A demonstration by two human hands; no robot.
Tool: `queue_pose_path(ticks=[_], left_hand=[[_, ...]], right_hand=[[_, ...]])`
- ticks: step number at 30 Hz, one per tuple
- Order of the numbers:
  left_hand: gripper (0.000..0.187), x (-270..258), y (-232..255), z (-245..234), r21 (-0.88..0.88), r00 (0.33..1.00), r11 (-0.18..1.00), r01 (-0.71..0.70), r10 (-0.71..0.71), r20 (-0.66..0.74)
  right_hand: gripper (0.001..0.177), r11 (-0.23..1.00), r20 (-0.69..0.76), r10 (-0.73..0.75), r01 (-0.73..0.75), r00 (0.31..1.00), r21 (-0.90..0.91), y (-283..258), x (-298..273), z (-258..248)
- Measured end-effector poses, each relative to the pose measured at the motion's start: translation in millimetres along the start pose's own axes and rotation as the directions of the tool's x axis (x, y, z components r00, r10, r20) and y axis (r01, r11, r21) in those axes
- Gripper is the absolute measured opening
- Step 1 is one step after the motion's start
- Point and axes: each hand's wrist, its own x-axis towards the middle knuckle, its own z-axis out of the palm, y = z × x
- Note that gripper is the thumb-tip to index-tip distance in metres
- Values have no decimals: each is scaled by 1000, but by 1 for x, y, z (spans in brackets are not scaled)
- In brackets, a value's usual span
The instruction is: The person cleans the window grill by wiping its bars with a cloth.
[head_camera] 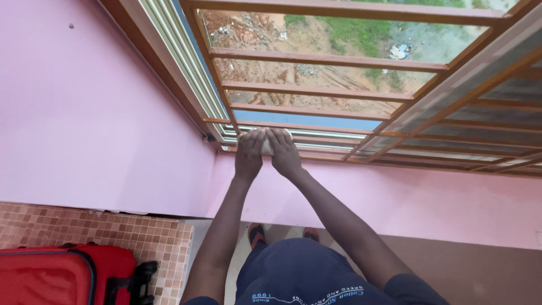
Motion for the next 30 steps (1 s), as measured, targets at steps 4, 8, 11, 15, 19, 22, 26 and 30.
queue_pose_path(ticks=[4, 8, 11, 15, 19, 22, 26, 30], left_hand=[[49, 13, 6, -3, 23, 993, 993, 119, -119, -23], [63, 13, 42, 54, 100, 993, 989, 110, -113, 23], [65, 22, 81, 104, 46, 996, 999, 14, -18, 92], [58, 42, 140, 136, -23, 994, 998, -64, 65, 83], [58, 31, 153, 128, -101, 966, 983, -151, 168, 195], [62, 9, 118, 126, -128, 921, 935, -331, 349, 171], [56, -13, 53, 126, -165, 875, 925, -342, 377, 304], [58, -38, -11, 100, -9, 942, 999, -34, 36, 334]], right_hand=[[65, 999, 30, -22, 23, 999, -40, -11, 14, -3], [67, 974, -110, -133, 109, 985, -198, 36, -17, -23], [65, 962, -135, -38, -1, 990, -271, 79, -46, -58], [61, 923, -161, 40, -98, 986, -373, 119, -76, -101], [65, 921, -204, 111, -178, 973, -347, 132, -105, -102], [66, 923, -247, 39, -130, 968, -363, 128, -122, -74], [72, 945, -54, 187, -195, 981, -262, 94, -102, -25], [65, 974, -22, 106, -108, 994, -201, 62, -54, 33]])
